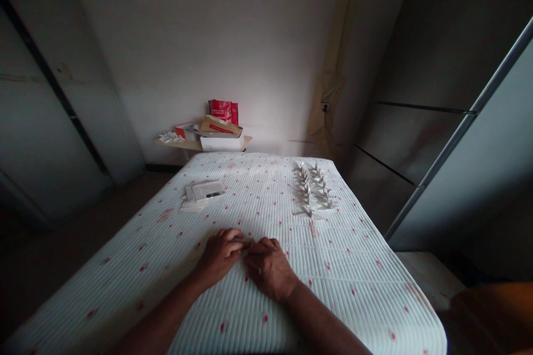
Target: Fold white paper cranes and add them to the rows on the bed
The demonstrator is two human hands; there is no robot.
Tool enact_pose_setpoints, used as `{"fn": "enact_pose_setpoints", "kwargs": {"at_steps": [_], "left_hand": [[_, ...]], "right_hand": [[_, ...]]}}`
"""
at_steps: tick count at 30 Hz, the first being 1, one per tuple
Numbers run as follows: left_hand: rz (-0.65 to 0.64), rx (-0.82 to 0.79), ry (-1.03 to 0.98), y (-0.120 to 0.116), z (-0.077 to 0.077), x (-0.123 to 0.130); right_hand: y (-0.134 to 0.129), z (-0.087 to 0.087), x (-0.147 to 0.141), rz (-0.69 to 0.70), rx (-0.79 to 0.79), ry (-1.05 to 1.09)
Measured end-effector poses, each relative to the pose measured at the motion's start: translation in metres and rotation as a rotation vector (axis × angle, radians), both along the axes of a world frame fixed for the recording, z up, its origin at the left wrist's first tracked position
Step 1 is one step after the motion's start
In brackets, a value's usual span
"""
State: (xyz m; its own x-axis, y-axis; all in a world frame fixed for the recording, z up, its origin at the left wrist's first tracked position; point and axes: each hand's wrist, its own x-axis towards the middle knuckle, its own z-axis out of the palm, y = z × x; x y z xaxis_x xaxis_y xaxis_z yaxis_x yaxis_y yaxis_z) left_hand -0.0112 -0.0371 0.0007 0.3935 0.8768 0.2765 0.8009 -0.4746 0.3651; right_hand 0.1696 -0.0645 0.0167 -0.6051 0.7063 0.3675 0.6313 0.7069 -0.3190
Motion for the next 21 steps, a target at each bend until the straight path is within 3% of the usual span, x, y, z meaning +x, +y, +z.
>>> {"fn": "enact_pose_setpoints", "kwargs": {"at_steps": [3, 5, 10, 17, 21], "left_hand": [[0.011, 0.01, -0.023, -0.003, 0.003, 0.002], [0.016, 0.026, -0.033, -0.006, 0.005, 0.004], [-0.006, 0.064, -0.072, -0.01, 0.006, 0.004], [-0.006, 0.084, -0.101, -0.009, 0.006, 0.005], [0.011, 0.078, -0.087, -0.009, 0.006, 0.005]], "right_hand": [[0.0, 0.001, 0.004, 0.06, -0.062, 0.113], [0.005, -0.003, 0.008, 0.024, -0.126, 0.275], [0.028, -0.018, 0.019, -0.317, -0.26, 0.642], [0.039, -0.019, 0.017, -0.188, -0.232, 0.551], [0.045, -0.014, 0.013, -0.21, -0.253, 0.446]]}}
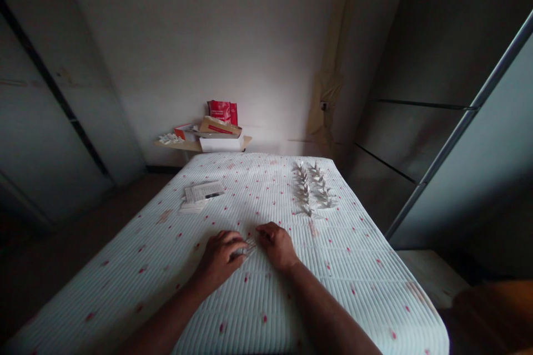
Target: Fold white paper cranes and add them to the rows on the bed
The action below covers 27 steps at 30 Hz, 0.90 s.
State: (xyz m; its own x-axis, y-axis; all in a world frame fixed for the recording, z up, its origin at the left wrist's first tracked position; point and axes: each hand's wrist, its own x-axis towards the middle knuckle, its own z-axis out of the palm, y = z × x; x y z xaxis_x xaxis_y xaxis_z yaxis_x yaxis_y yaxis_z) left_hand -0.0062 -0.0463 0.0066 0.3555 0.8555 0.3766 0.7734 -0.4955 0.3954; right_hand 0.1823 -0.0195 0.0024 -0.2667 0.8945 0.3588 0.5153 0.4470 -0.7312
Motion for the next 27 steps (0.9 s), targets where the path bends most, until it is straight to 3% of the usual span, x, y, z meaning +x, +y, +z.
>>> {"fn": "enact_pose_setpoints", "kwargs": {"at_steps": [6, 10, 16, 22, 27], "left_hand": [[0.008, -0.028, 0.003, 0.0, 0.002, 0.0], [0.015, -0.06, 0.003, 0.0, 0.001, 0.0], [0.041, -0.06, 0.014, 0.001, 0.0, 0.0], [0.034, -0.066, 0.007, 0.001, 0.002, 0.0], [0.027, -0.074, 0.013, 0.001, 0.0, -0.001]], "right_hand": [[0.003, 0.013, -0.007, 0.029, -0.056, -0.264], [-0.001, 0.018, -0.008, 0.032, -0.054, -0.325], [-0.01, 0.018, -0.012, 0.024, -0.002, -0.353], [-0.01, 0.018, -0.012, 0.026, -0.047, -0.355], [-0.006, 0.012, -0.01, 0.028, 0.041, -0.171]]}}
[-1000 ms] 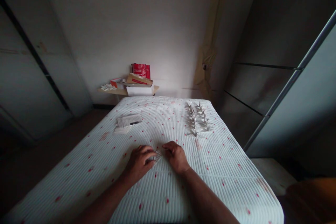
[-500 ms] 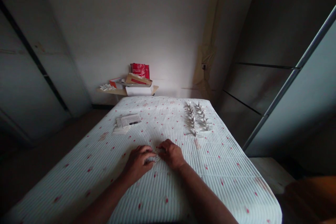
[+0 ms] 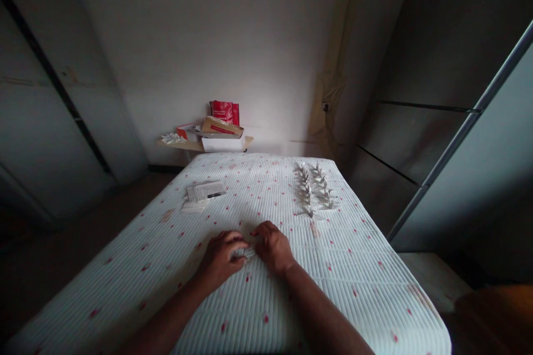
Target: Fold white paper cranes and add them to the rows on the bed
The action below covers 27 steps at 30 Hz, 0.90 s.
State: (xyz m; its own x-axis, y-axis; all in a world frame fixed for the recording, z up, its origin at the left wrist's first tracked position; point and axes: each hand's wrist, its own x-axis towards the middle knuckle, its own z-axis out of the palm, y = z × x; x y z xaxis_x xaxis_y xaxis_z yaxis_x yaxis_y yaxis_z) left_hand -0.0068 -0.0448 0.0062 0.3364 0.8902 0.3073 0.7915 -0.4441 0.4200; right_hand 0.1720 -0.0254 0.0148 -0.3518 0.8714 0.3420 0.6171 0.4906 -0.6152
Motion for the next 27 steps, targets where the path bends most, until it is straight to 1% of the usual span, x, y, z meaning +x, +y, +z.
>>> {"fn": "enact_pose_setpoints", "kwargs": {"at_steps": [2, 3, 5, 7, 10, 15, 19, 23, 27], "left_hand": [[-0.008, 0.005, 0.007, -0.001, 0.0, 0.0], [-0.012, 0.011, 0.012, -0.001, 0.0, 0.0], [-0.015, 0.025, 0.023, -0.004, 0.002, 0.001], [-0.017, 0.041, 0.037, -0.009, 0.004, 0.001], [-0.044, 0.065, 0.065, -0.018, 0.007, 0.002], [-0.055, 0.087, 0.107, -0.032, 0.007, 0.001], [-0.05, 0.082, 0.122, -0.038, 0.006, 0.001], [-0.054, 0.094, 0.118, -0.039, 0.004, 0.001], [-0.049, 0.097, 0.13, -0.038, 0.002, 0.002]], "right_hand": [[0.001, -0.002, -0.003, 0.042, 0.054, 0.145], [0.002, -0.002, -0.006, 0.054, 0.05, 0.204], [0.003, -0.001, -0.011, 0.075, -0.018, 0.241], [0.005, 0.001, -0.015, 0.096, -0.091, 0.183], [0.009, 0.004, -0.017, 0.117, -0.143, 0.081], [0.018, 0.009, -0.014, 0.196, -0.236, 0.0], [0.023, 0.014, -0.014, 0.252, -0.316, -0.04], [0.024, 0.018, -0.014, 0.294, -0.308, -0.118], [0.025, 0.017, -0.014, 0.278, -0.293, -0.161]]}}
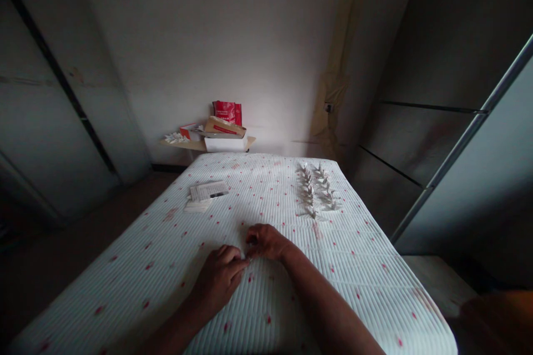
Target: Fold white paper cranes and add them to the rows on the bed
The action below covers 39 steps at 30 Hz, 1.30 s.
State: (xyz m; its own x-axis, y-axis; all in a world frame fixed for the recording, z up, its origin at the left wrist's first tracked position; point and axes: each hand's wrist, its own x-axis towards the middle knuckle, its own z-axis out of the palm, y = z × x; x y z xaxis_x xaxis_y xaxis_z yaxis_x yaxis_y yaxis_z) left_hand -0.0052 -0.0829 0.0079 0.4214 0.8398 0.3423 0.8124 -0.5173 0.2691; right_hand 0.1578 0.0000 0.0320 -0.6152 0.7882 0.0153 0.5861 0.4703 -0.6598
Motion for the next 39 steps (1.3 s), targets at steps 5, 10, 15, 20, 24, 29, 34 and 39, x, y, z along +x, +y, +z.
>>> {"fn": "enact_pose_setpoints", "kwargs": {"at_steps": [5, 10, 15, 20, 24, 29, 34, 39], "left_hand": [[-0.002, -0.01, 0.006, 0.001, 0.001, 0.0], [0.007, -0.007, -0.005, 0.0, 0.0, 0.0], [0.005, -0.007, -0.032, 0.0, 0.0, 0.0], [0.0, -0.008, -0.096, 0.0, 0.001, -0.002], [0.02, -0.005, -0.163, 0.001, 0.0, -0.003], [0.048, -0.041, -0.255, 0.006, -0.002, -0.005], [0.135, -0.127, -0.472, 0.015, -0.006, -0.005], [0.116, -0.265, -0.701, 0.026, -0.005, 0.006]], "right_hand": [[0.007, -0.008, -0.003, -0.019, 0.043, 0.039], [0.012, -0.012, -0.007, -0.086, 0.146, 0.073], [0.01, -0.006, -0.002, -0.092, 0.09, 0.078], [0.005, -0.004, 0.009, -0.02, 0.025, 0.059], [0.004, -0.014, 0.013, -0.052, -0.095, 0.215], [0.003, -0.017, 0.017, -0.06, -0.348, 0.514], [-0.001, -0.014, 0.022, -0.119, -0.43, 0.793], [-0.008, -0.013, 0.02, -0.169, -0.415, 1.042]]}}
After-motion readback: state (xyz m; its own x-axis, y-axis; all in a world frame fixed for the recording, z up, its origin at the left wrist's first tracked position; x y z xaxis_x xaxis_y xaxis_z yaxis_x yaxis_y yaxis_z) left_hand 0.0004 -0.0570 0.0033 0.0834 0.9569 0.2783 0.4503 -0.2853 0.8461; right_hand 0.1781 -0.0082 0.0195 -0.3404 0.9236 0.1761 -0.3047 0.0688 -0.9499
